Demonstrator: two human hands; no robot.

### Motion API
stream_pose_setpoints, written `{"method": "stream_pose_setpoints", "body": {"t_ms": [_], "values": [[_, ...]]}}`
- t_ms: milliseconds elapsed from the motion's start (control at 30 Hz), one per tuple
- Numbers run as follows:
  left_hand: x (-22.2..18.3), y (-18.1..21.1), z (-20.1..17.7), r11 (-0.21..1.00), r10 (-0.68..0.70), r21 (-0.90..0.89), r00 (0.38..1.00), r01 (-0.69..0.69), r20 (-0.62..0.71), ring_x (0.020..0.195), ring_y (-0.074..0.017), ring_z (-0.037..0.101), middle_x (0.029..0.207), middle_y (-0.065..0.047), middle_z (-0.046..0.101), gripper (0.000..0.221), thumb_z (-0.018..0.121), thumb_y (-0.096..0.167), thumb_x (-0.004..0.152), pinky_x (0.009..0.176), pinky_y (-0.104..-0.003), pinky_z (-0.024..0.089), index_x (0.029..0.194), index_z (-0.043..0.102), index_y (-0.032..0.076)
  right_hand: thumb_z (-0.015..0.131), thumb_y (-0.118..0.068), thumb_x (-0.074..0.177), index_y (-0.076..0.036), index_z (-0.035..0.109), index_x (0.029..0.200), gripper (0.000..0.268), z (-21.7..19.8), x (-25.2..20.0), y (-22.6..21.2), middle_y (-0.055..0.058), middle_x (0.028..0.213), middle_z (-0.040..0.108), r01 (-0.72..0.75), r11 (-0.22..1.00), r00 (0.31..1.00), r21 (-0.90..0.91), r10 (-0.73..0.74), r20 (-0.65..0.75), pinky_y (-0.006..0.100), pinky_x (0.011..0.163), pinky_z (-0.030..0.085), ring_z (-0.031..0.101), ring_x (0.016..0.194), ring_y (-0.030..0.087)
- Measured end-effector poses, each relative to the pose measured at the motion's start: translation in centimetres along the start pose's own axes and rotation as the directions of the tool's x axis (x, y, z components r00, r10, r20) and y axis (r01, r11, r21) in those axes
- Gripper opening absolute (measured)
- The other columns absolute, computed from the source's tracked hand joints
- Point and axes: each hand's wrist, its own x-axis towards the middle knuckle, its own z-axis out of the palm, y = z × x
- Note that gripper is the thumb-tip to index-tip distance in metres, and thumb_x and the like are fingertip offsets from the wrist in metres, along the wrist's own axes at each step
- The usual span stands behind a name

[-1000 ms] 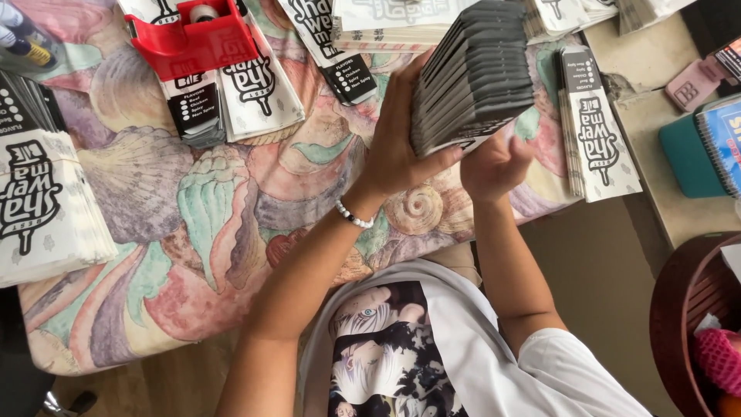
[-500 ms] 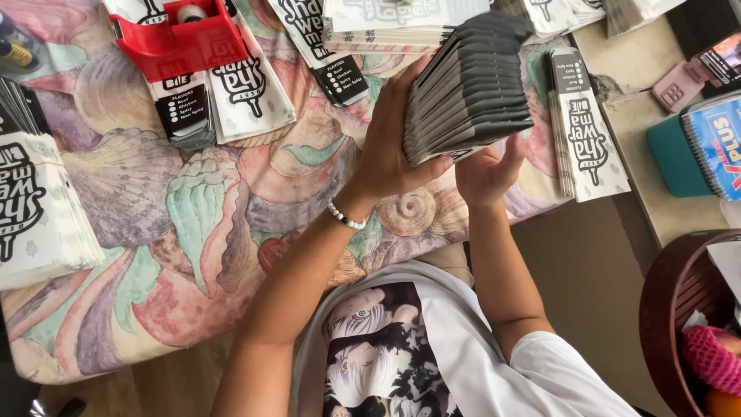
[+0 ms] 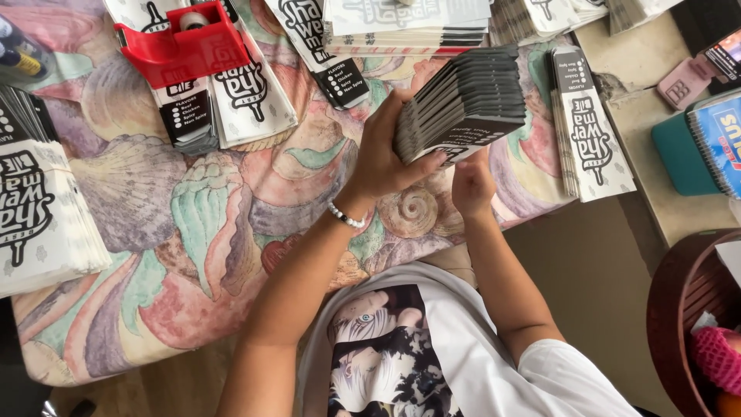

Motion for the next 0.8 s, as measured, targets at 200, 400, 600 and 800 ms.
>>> {"method": "stream_pose_setpoints", "body": {"t_ms": [200, 400, 600, 800], "values": [[0.5, 1.7, 0.4, 0.999, 0.035, 0.001, 0.998, -0.035, -0.054, 0.07, -0.0188, 0.06, 0.078, -0.007, 0.053, 0.044, 0.087, 0.024, 0.071, 0.066, -0.037, 0.049, 0.1, 0.061, 0.005, 0.051, -0.008, 0.086, 0.001, 0.056, 0.136, 0.051, 1.4, -0.2, -1.8, 0.014, 0.124, 0.057, 0.042, 0.864, 0.995, -0.502, 0.007, 0.096, 0.044, 0.107, 0.04, 0.05, 0.117, 0.023], [0.0, 2.8, 0.0, 0.988, -0.019, 0.15, 0.988, 0.042, -0.156, 0.053, -0.0152, 0.055, 0.06, -0.003, 0.05, 0.033, 0.086, 0.025, 0.075, 0.05, -0.029, 0.041, 0.078, 0.057, 0.01, 0.05, -0.003, 0.092, 0.003, 0.056, 0.13, 0.039, -0.8, -1.0, -0.3, 0.011, 0.113, 0.055, 0.004, 0.818, 0.995, -0.576, 0.053, 0.083, 0.042, 0.1, 0.041, 0.047, 0.105, 0.021], [-0.4, 4.5, 0.1, 0.98, -0.07, 0.176, 0.99, 0.091, -0.122, 0.048, -0.0091, 0.047, 0.054, -0.001, 0.045, 0.031, 0.08, 0.029, 0.088, 0.045, -0.023, 0.039, 0.078, 0.057, 0.011, 0.048, -0.007, 0.104, 0.001, 0.056, 0.115, 0.016, 5.5, 0.2, -5.6, 0.011, 0.1, 0.051, 0.0, 0.768, 0.986, -0.64, 0.106, 0.127, 0.042, 0.091, 0.042, 0.045, 0.103, 0.019], [-2.2, 11.9, -1.3, 0.892, -0.418, -0.153, 0.905, 0.426, 0.081, 0.042, -0.0058, 0.048, 0.059, 0.001, 0.057, 0.037, 0.078, 0.028, 0.091, 0.042, -0.019, 0.041, 0.111, 0.063, 0.0, 0.061, -0.008, 0.096, -0.005, 0.064, 0.105, 0.01, 8.4, 5.6, -15.4, 0.007, 0.084, 0.054, -0.044, 0.577, 0.837, -0.816, 0.467, 0.285, 0.04, 0.082, 0.047, 0.057, 0.085, 0.022]]}}
